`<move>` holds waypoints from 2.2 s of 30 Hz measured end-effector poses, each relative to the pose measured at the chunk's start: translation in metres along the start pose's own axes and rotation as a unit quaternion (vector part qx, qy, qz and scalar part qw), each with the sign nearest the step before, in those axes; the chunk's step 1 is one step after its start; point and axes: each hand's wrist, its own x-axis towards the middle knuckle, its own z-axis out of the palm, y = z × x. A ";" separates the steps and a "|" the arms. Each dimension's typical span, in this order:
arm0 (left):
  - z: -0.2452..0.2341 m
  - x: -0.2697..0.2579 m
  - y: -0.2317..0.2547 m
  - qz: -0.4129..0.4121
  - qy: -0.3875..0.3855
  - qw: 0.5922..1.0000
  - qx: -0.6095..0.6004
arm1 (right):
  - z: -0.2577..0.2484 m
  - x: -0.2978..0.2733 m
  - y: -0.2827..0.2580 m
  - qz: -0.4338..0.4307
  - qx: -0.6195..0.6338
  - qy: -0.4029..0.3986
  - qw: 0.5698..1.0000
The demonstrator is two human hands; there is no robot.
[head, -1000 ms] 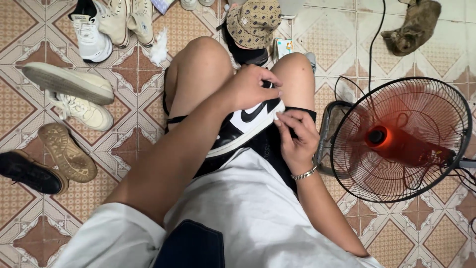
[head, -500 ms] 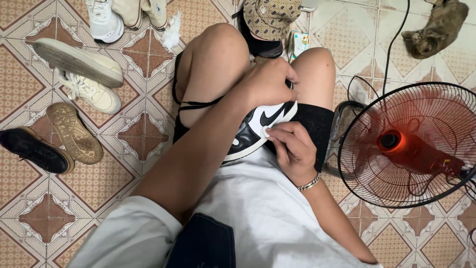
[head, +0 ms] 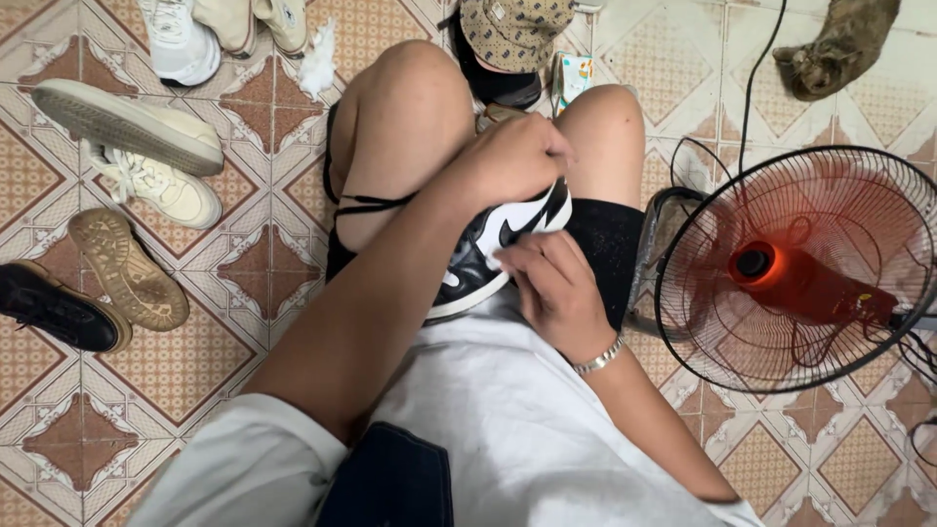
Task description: Cleaning a black and white sneaker with a cloth or wipe.
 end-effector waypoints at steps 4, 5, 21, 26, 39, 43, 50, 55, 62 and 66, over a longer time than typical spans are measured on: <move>0.007 0.011 -0.013 0.028 0.008 1.000 0.011 | 0.004 0.019 0.007 -0.035 -0.041 0.029 0.998; 0.010 0.014 -0.019 0.040 0.000 0.999 -0.001 | 0.004 0.022 0.009 -0.037 -0.051 0.040 0.997; 0.011 0.018 -0.028 0.030 -0.033 0.997 -0.063 | 0.004 0.028 0.023 -0.026 -0.045 0.039 0.998; 0.009 0.017 -0.024 0.028 -0.028 0.998 -0.044 | 0.005 0.028 0.012 -0.015 -0.044 0.025 0.999; 0.006 0.009 -0.025 0.047 -0.030 0.997 -0.047 | -0.007 0.018 0.005 0.028 0.054 -0.036 0.998; 0.002 0.008 -0.037 0.092 -0.039 0.992 -0.071 | -0.006 -0.030 0.033 0.112 0.107 0.030 0.987; -0.017 -0.015 0.027 0.141 -0.159 0.963 -0.167 | -0.007 -0.090 0.063 0.308 0.268 0.338 0.848; -0.003 0.001 0.032 0.078 -0.223 0.966 -0.108 | -0.011 -0.094 0.068 0.331 0.285 0.363 0.823; -0.008 -0.004 0.021 0.083 -0.111 0.990 0.002 | 0.004 -0.075 0.066 0.339 0.258 0.357 0.831; -0.004 -0.021 0.041 0.066 -0.053 0.996 0.035 | 0.013 -0.069 0.071 0.306 0.249 0.369 0.842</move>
